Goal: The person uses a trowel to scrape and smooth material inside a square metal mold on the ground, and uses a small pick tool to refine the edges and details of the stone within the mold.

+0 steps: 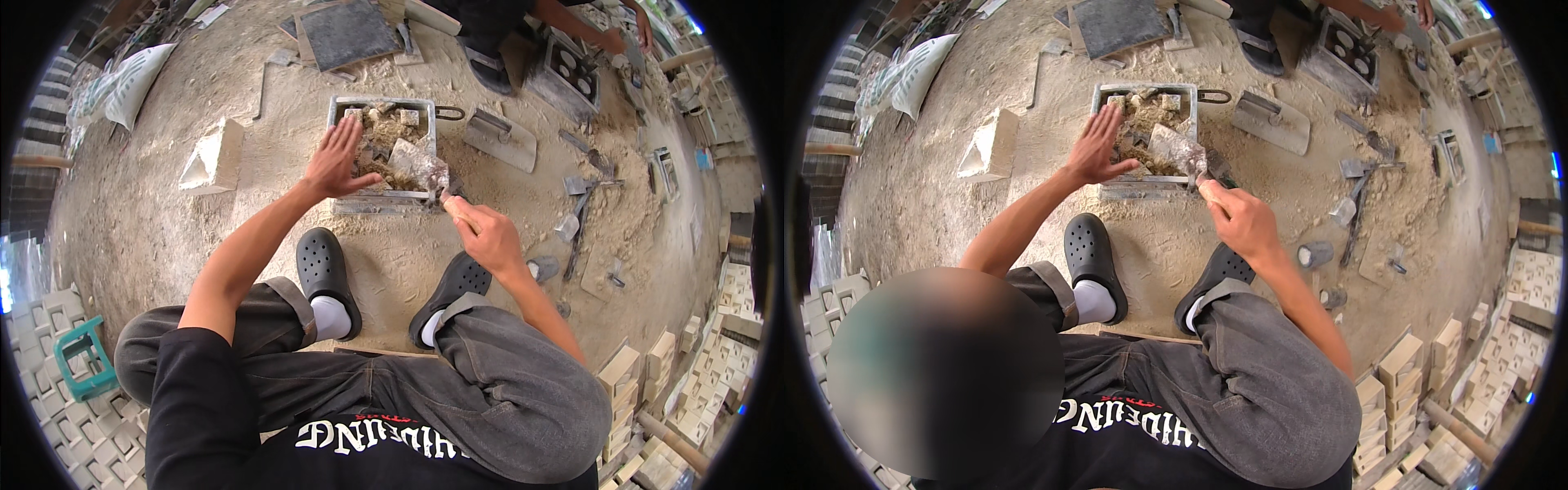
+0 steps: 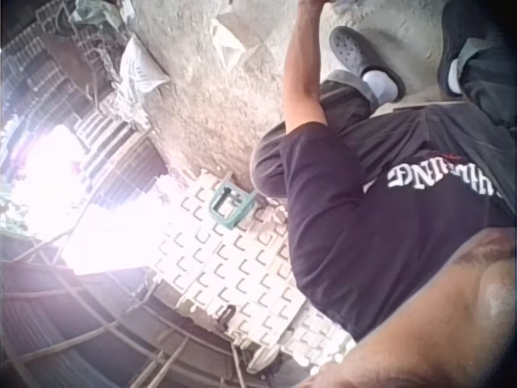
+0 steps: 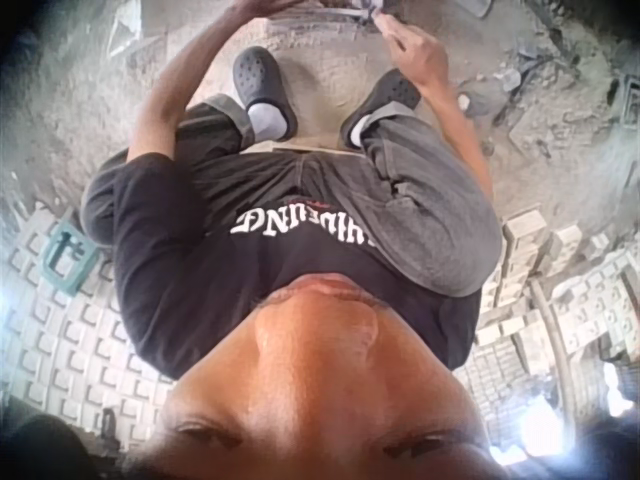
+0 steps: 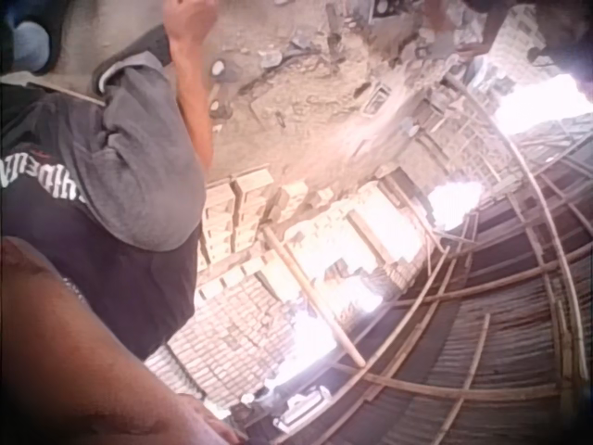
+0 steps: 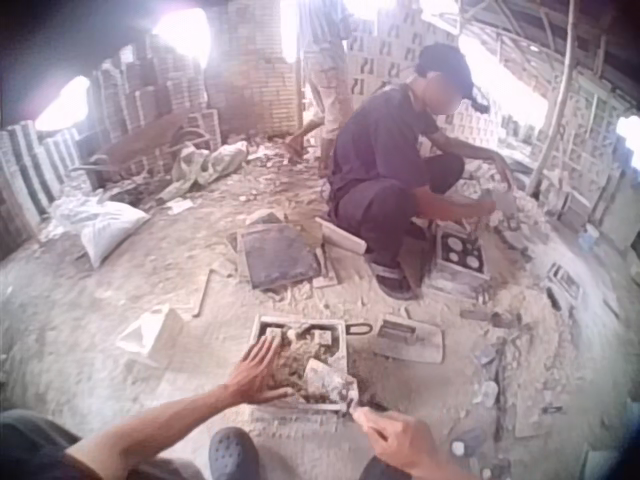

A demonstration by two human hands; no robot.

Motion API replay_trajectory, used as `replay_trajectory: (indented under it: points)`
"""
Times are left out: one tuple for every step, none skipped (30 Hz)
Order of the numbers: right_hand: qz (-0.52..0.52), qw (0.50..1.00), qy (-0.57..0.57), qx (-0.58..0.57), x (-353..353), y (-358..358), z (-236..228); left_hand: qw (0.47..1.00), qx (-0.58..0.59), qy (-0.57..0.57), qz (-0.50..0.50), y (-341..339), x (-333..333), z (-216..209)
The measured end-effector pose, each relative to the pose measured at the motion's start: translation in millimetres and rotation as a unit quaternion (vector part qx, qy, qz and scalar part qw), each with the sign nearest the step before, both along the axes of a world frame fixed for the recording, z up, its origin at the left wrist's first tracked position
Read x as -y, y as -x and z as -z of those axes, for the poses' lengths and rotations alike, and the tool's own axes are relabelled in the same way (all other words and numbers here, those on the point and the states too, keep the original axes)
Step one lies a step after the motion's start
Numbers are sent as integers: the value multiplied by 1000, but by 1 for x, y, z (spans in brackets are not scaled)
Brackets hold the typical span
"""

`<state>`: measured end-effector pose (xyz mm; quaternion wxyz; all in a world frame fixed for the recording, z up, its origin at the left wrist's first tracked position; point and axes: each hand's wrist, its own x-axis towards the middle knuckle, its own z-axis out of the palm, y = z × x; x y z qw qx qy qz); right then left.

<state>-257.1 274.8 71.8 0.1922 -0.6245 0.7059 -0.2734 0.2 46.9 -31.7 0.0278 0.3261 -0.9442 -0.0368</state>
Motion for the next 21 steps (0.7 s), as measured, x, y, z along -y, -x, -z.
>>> replay_trajectory:
  points:
    - [-7, 1000, -2, -6, 1, 1, 2, 1000, -17, 11, -19, -4, 5, -1]
    - [-5, 1000, 0, -8, 3, 0, 2, 998, -33, 22, -38, -9, 9, -3]
    - [-3, 1000, 3, -9, 6, -5, 2, 998, -56, 19, -36, -16, 10, -1]
    - [0, 1000, 6, -10, 11, -11, 2, 997, -61, 19, -34, -22, 9, 2]
    - [-13, 1000, 15, -18, 18, -17, 4, 997, -65, 20, -32, -28, 5, 5]
    - [-25, 999, 25, -24, 27, -25, 10, 997, -66, 21, -30, -35, 2, 8]
    - [-36, 998, 34, -33, 35, -29, 14, 996, -76, 3, -39, -36, -1, 9]
    - [-29, 998, 32, -36, 43, -31, 17, 997, -65, -9, -44, -37, -3, 11]
    - [-24, 999, 29, -35, 52, -33, 22, 997, -50, -20, -50, -38, -5, 11]
    - [-16, 999, 26, -38, 59, -31, 27, 997, -39, -33, -54, -33, -8, 7]
    - [-7, 999, 32, -42, 64, -25, 33, 997, -16, -33, -63, -27, -10, 3]
    - [7, 998, 23, -50, 70, -24, 31, 995, -3, -32, -95, -25, -12, 3]
    - [22, 998, 13, -58, 76, -21, 29, 991, 9, -31, -126, -23, -14, 2]
    - [37, 997, 3, -66, 81, -19, 27, 987, 21, -30, -158, -20, -16, 2]
    - [58, 994, 4, -95, 84, -12, 30, 980, 62, -57, -179, -10, -19, 0]
    - [68, 993, 15, -96, 85, -8, 32, 980, 58, -62, -180, -1, -24, 0]
    - [78, 992, 26, -98, 85, -4, 34, 980, 54, -68, -180, 9, -30, 0]
    - [87, 991, 36, -98, 86, -2, 36, 979, 51, -73, -182, 17, -36, 1]
    - [71, 993, 29, -91, 86, -9, 30, 985, 16, -47, -165, 19, -43, 3]
    - [55, 995, 21, -84, 82, -17, 23, 988, 16, -38, -151, 21, -48, 5]
    - [44, 996, 12, -81, 78, -20, 17, 991, 13, -31, -133, 27, -54, 5]
